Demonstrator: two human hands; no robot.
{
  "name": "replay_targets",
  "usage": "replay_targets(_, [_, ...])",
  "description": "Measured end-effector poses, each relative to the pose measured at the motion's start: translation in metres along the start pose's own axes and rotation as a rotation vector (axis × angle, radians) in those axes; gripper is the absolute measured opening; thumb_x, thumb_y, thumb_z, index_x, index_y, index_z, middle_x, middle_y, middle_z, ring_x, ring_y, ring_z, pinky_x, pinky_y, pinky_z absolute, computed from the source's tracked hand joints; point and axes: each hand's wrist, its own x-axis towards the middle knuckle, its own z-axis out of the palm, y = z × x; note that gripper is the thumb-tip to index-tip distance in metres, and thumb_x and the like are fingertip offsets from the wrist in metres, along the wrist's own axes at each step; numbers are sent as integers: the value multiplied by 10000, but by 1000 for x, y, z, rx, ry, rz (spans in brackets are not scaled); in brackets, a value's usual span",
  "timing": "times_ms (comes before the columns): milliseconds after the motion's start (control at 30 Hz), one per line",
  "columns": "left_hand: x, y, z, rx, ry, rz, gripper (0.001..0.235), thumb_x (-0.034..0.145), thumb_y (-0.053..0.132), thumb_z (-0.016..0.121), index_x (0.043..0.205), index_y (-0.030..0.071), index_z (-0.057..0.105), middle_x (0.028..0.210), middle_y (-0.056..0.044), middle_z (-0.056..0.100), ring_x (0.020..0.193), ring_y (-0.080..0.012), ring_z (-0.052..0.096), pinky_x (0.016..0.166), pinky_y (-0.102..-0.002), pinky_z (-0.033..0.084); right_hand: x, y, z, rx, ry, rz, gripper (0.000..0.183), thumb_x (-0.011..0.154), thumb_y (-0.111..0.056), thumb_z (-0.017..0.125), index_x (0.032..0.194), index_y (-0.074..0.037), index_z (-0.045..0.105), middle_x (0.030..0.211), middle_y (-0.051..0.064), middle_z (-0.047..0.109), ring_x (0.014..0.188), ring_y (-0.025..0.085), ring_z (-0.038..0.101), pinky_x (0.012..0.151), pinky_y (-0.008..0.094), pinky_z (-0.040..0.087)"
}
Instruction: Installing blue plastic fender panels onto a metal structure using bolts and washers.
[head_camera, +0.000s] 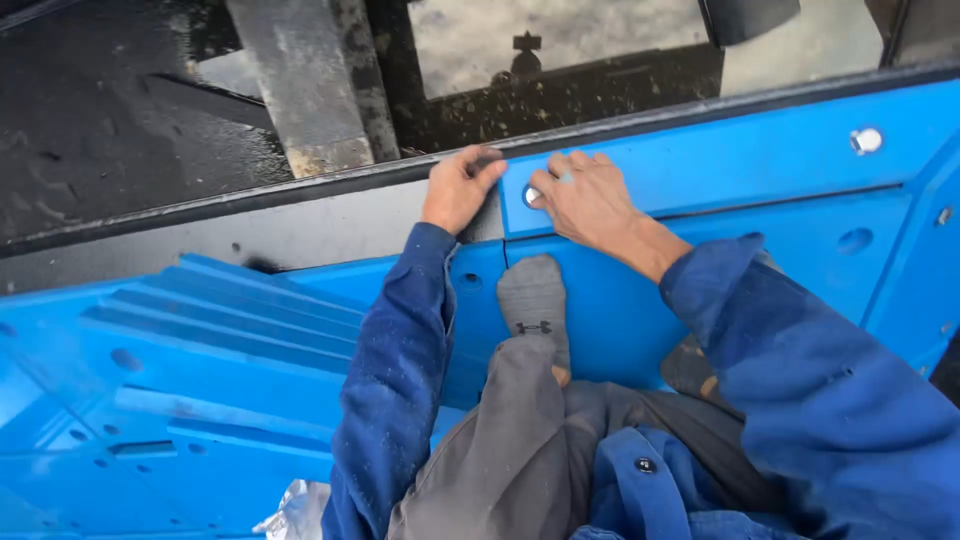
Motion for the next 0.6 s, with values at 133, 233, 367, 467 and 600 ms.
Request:
replay_targets(133, [-1,26,-8,-83,72,134,223,932,242,757,1065,62,757,756,-35,703,684,-99,622,661,-282,526,13,0,17,-52,85,87,367,874,-407,730,1000,-64,694,969,133,675,944,340,657,762,512,528])
replay_targets(233, [-37,102,-16,-65,59,303,170,926,162,803,1041,43,767,792,-52,654,670,-112,571,611,-287,475,37,7,-5,117,-103,179,367,893,-406,743,1003,-61,688,1008,156,684,982,391,659,750,547,534])
replay_targets(367, [-97,210,-7,-27,-238,796,339,833,277,875,1094,103,747,833,-33,596,727,-202,575,662,-354,459,88,19,-39,102,51,253,328,869,-314,762,1033,-46,668,1004,178,682,885,394,710,654,516,573])
replay_targets(467, [-120,239,1,-3,-269,943,459,817,322,895,1173,75,741,752,-34,520,704,-232,514,645,-392,400,128,34,-64,9,264,273,331,851,-282,770,1051,-42,661,961,189,689,788,363,728,555,472,576])
replay_targets(600, [-127,246,-18,-37,-206,928,334,893,216,895,1167,94,748,773,-13,596,670,-186,526,622,-369,387,161,45,-111,-148,224,374,206,886,-104,682,1084,-75,637,824,71,673,721,221,696,563,402,547])
